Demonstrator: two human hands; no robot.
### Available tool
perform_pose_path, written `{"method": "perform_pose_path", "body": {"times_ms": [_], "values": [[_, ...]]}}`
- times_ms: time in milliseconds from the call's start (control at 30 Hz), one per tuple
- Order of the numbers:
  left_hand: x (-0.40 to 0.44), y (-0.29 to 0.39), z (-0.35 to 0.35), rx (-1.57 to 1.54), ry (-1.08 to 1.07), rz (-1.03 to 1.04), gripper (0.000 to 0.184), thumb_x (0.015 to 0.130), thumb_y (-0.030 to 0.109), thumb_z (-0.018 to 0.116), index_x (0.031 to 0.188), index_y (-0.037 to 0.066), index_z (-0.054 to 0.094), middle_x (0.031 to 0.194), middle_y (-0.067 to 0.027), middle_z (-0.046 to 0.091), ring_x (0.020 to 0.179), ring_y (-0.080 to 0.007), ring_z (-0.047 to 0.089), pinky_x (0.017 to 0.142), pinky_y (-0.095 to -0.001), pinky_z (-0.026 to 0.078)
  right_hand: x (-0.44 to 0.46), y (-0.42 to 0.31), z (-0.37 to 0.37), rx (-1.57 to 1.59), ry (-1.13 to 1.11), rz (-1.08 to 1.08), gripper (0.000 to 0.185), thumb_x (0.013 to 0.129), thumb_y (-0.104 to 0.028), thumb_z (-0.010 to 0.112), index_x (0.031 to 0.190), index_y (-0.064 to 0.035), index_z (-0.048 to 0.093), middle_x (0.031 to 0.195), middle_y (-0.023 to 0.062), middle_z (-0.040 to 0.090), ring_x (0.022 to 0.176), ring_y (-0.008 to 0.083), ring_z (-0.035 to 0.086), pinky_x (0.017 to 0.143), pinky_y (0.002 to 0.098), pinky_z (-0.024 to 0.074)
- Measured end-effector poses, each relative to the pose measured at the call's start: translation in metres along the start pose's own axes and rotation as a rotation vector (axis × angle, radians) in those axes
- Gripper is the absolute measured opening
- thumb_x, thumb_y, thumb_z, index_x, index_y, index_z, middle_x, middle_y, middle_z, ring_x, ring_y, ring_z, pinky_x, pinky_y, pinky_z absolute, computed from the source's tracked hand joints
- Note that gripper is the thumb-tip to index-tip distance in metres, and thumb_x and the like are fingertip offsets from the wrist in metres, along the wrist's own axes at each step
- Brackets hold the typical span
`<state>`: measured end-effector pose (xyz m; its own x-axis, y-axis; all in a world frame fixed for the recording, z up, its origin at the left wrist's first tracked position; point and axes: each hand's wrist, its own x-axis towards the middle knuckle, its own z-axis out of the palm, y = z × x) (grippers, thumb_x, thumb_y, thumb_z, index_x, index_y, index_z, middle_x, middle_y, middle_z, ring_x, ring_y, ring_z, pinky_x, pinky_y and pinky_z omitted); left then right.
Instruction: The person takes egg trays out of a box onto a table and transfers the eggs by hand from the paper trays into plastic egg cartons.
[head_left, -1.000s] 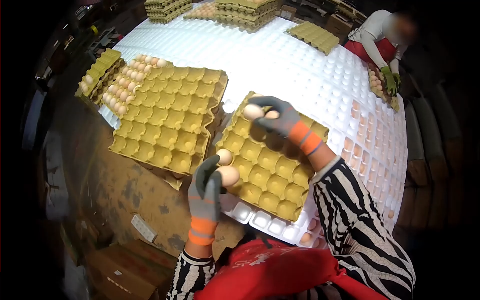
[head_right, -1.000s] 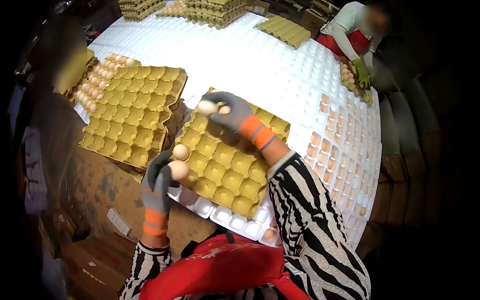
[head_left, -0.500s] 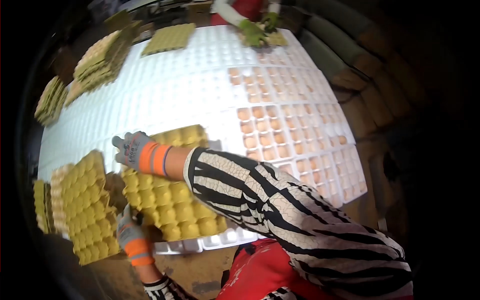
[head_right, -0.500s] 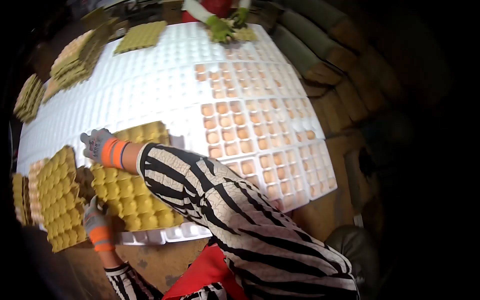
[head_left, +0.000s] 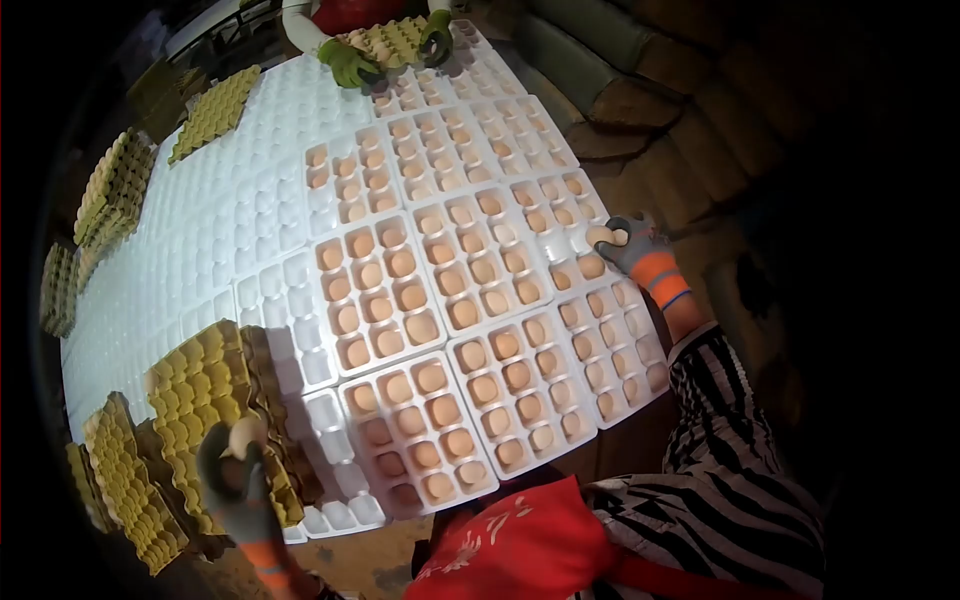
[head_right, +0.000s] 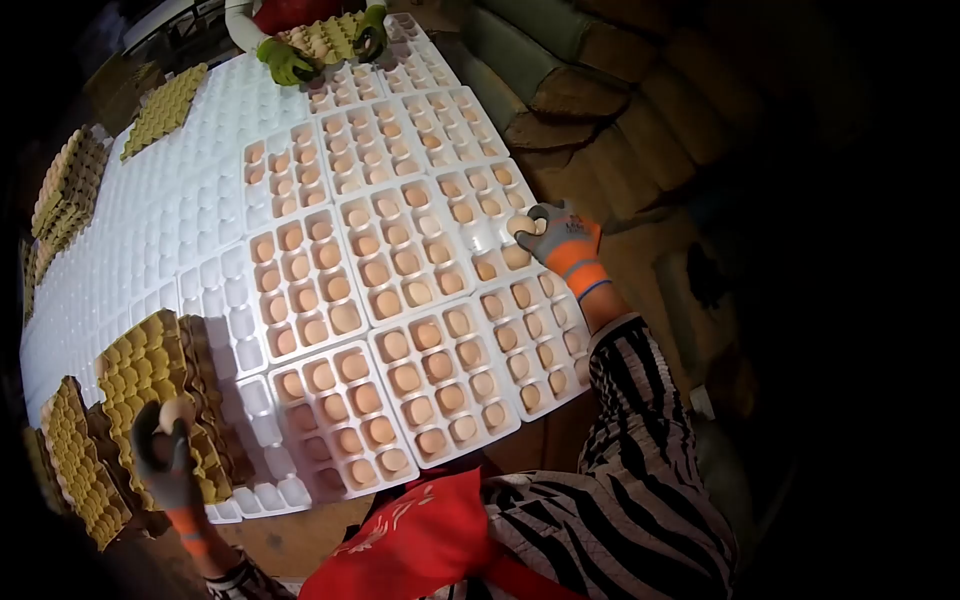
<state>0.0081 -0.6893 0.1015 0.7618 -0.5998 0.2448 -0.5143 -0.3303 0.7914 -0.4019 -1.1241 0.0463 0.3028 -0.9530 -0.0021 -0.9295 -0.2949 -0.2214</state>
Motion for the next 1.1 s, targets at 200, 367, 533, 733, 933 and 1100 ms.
{"method": "perform_pose_path", "body": {"times_ms": [200, 367, 533, 733, 933, 1100], "values": [[0.004, 0.124, 0.243, -0.186, -0.373, 0.098, 0.037, 0.083, 0.008, 0.081, 0.116, 0.004, 0.066, 0.1, -0.0017, 0.066, 0.08, -0.0124, 0.058, 0.075, -0.0278, 0.05, 0.051, 0.052, 0.038, -0.312, -0.08, -0.072, 0.046, 0.085, -0.033, 0.071, 0.129, -0.0192, 0.065, 0.136, 0.0149, 0.052, 0.113, 0.0333, 0.063, 0.092, 0.045, 0.0536], [0.006, 0.163, 0.39, -0.063, -0.365, 0.406, 0.04, 0.081, 0.016, 0.081, 0.118, 0.009, 0.066, 0.102, -0.0078, 0.067, 0.079, -0.0242, 0.066, 0.071, -0.0361, 0.054, 0.019, 0.088, 0.046, 0.322, 0.112, -0.248, 0.044, 0.086, -0.026, 0.069, 0.129, -0.0187, 0.066, 0.132, 0.0111, 0.061, 0.113, 0.0349, 0.062, 0.096, 0.0437, 0.0524], [0.007, 0.17, 0.467, 0.275, -0.529, 0.423, 0.039, 0.086, 0.027, 0.073, 0.123, 0.015, 0.065, 0.112, -0.0111, 0.066, 0.1, -0.0343, 0.066, 0.082, -0.0458, 0.053, 0.003, 0.109, 0.06, 0.591, -0.012, -0.227, 0.039, 0.091, -0.02, 0.069, 0.129, -0.0139, 0.066, 0.141, 0.0152, 0.059, 0.121, 0.0324, 0.062, 0.1, 0.0393, 0.0514], [-0.002, 0.171, 0.516, -0.16, -0.456, 0.752, 0.041, 0.087, 0.018, 0.065, 0.127, 0.01, 0.061, 0.132, -0.0166, 0.057, 0.121, -0.0393, 0.053, 0.103, -0.0523, 0.042, -0.005, 0.135, 0.082, 1.745, 0.092, 0.151, 0.032, 0.097, -0.014, 0.063, 0.126, -0.0003, 0.064, 0.136, 0.0114, 0.059, 0.111, 0.0216, 0.064, 0.094, 0.033, 0.0539], [-0.022, 0.179, 0.475, 0.082, -0.402, 0.77, 0.049, 0.081, 0.017, 0.076, 0.127, 0.011, 0.063, 0.128, -0.0161, 0.061, 0.122, -0.0389, 0.055, 0.107, -0.0534, 0.039, -0.024, 0.124, 0.087, 1.632, 0.175, 0.13, 0.025, 0.098, -0.014, 0.06, 0.119, 0.0003, 0.065, 0.124, 0.0083, 0.061, 0.104, 0.0183, 0.064, 0.089, 0.0323, 0.0557], [-0.056, 0.159, 0.423, -0.153, -0.452, 0.813, 0.043, 0.081, 0.018, 0.076, 0.121, 0.009, 0.065, 0.125, -0.0162, 0.062, 0.115, -0.0392, 0.056, 0.101, -0.0511, 0.044, -0.013, 0.126, 0.136, 1.574, 0.192, 0.049, 0.025, 0.097, -0.005, 0.065, 0.122, -0.0035, 0.062, 0.109, 0.0044, 0.064, 0.098, 0.0182, 0.066, 0.088, 0.0336, 0.0569]]}}
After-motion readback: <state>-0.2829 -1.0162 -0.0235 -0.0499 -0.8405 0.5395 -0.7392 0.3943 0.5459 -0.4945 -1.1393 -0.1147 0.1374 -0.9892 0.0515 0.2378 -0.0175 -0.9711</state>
